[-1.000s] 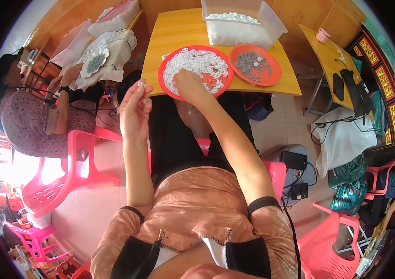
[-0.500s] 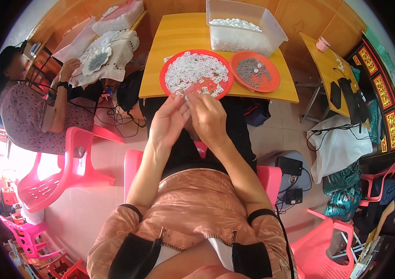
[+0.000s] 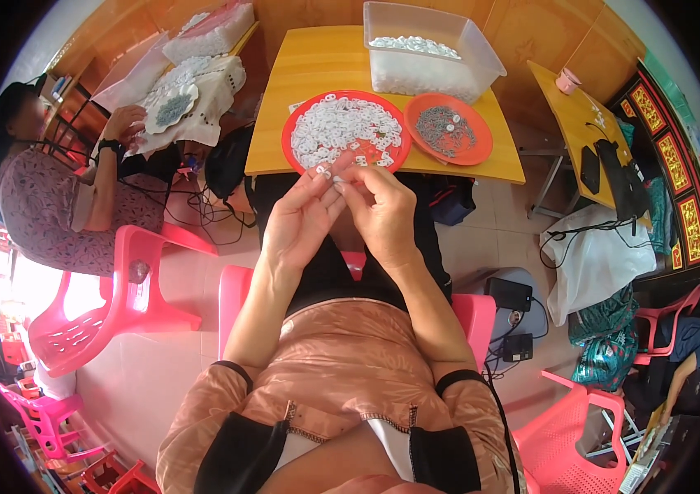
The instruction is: Manually assembling small white plastic components at a workbench.
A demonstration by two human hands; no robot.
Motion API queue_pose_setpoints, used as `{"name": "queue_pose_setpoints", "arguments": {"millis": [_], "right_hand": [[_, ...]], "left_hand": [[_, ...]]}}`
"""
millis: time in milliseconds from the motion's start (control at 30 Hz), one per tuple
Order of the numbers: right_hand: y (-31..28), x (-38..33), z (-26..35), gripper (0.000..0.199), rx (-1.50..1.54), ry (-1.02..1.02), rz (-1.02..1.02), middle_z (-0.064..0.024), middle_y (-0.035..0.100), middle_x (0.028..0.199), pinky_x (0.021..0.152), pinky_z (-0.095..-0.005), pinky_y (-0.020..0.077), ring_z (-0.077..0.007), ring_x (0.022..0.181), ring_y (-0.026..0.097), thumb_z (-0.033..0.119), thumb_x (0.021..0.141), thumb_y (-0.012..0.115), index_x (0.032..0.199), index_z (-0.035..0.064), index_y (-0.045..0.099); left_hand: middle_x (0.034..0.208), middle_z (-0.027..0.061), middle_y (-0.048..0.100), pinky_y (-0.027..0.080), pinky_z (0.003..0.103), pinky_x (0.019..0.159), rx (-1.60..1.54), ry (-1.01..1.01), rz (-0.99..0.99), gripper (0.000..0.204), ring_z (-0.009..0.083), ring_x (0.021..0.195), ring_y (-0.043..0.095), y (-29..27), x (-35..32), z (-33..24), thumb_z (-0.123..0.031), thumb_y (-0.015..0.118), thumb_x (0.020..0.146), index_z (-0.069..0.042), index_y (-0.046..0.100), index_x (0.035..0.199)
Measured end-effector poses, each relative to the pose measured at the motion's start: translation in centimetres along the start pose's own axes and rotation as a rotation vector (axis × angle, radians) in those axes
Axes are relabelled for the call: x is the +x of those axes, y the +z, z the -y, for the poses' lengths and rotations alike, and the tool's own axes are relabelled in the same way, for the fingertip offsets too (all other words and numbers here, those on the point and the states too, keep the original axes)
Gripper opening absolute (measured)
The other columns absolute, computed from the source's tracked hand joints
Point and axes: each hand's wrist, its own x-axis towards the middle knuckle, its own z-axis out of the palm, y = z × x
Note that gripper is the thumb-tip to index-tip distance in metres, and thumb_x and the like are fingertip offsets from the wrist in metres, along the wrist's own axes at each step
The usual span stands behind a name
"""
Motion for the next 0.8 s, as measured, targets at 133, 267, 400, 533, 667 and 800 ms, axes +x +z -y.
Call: {"name": "queue_pose_setpoints", "arguments": {"millis": [133, 267, 400, 533, 667, 800], "right_hand": [[-0.3, 0.3, 0.1, 0.014, 0.524, 0.406, 0.005, -0.0037, 0.064, 0.076, 0.055, -0.0204, 0.0434, -0.0073, 0.06, 0.055, 0.001, 0.081, 0.066, 0.094, -0.0018, 0.065], [-0.8, 0.4, -0.2, 0.016, 0.991, 0.757, -0.012, -0.0005, 0.061, 0.075, 0.055, -0.0174, 0.0398, -0.005, 0.06, 0.052, 0.004, 0.083, 0.064, 0.098, -0.0014, 0.066], [-1.1, 0.4, 0.0, 0.018, 1.146, 0.843, -0.01, -0.0001, 0.06, 0.074, 0.057, -0.0187, 0.0408, -0.0054, 0.061, 0.052, 0.006, 0.084, 0.064, 0.101, -0.0012, 0.064], [-1.3, 0.4, 0.4, 0.018, 1.141, 0.838, -0.01, -0.0001, 0.06, 0.074, 0.057, -0.0188, 0.0408, -0.0055, 0.061, 0.052, 0.006, 0.084, 0.064, 0.101, -0.0013, 0.064], [-1.2, 0.3, 0.3, 0.019, 1.136, 0.828, -0.02, -0.0004, 0.06, 0.074, 0.057, -0.019, 0.0402, -0.0055, 0.061, 0.051, 0.007, 0.084, 0.064, 0.102, -0.0018, 0.064], [-1.2, 0.2, 0.3, 0.021, 1.129, 0.807, -0.013, -0.0005, 0.059, 0.074, 0.057, -0.0192, 0.0397, -0.0055, 0.061, 0.05, 0.007, 0.084, 0.064, 0.103, -0.0023, 0.063]], "left_hand": [[0.125, 0.0176, 0.051, 0.041, 0.037, 0.098, 0.087, 0.042, -0.053, 0.017, 0.0249, 0.115, 0.051, -0.4, -0.2, 0.2, -0.011, 0.048, 0.093, 0.0, 0.055, 0.105], [0.101, 0.0104, 0.064, 0.046, 0.027, 0.084, 0.281, 0.119, -0.151, 0.017, 0.0164, 0.095, 0.061, -0.8, -0.2, 0.6, -0.009, 0.053, 0.091, 0.002, 0.057, 0.104], [0.086, 0.0075, 0.066, 0.046, 0.022, 0.071, 0.519, 0.243, -0.185, 0.013, 0.0104, 0.076, 0.06, 0.0, -0.3, 1.3, -0.008, 0.059, 0.088, 0.0, 0.061, 0.097], [0.081, 0.0077, 0.066, 0.047, 0.022, 0.068, 0.674, 0.294, -0.222, 0.012, 0.0101, 0.07, 0.06, 0.5, -0.6, 1.0, -0.008, 0.059, 0.087, 0.001, 0.061, 0.095], [0.08, 0.0087, 0.066, 0.047, 0.022, 0.067, 0.705, 0.287, -0.202, 0.01, 0.0106, 0.069, 0.06, 0.7, -0.7, 0.8, -0.007, 0.059, 0.087, 0.001, 0.06, 0.092], [0.079, 0.0109, 0.066, 0.048, 0.023, 0.068, 0.758, 0.283, -0.174, 0.008, 0.0117, 0.069, 0.06, 0.9, -0.8, 0.7, -0.006, 0.059, 0.086, 0.002, 0.058, 0.089]]}}
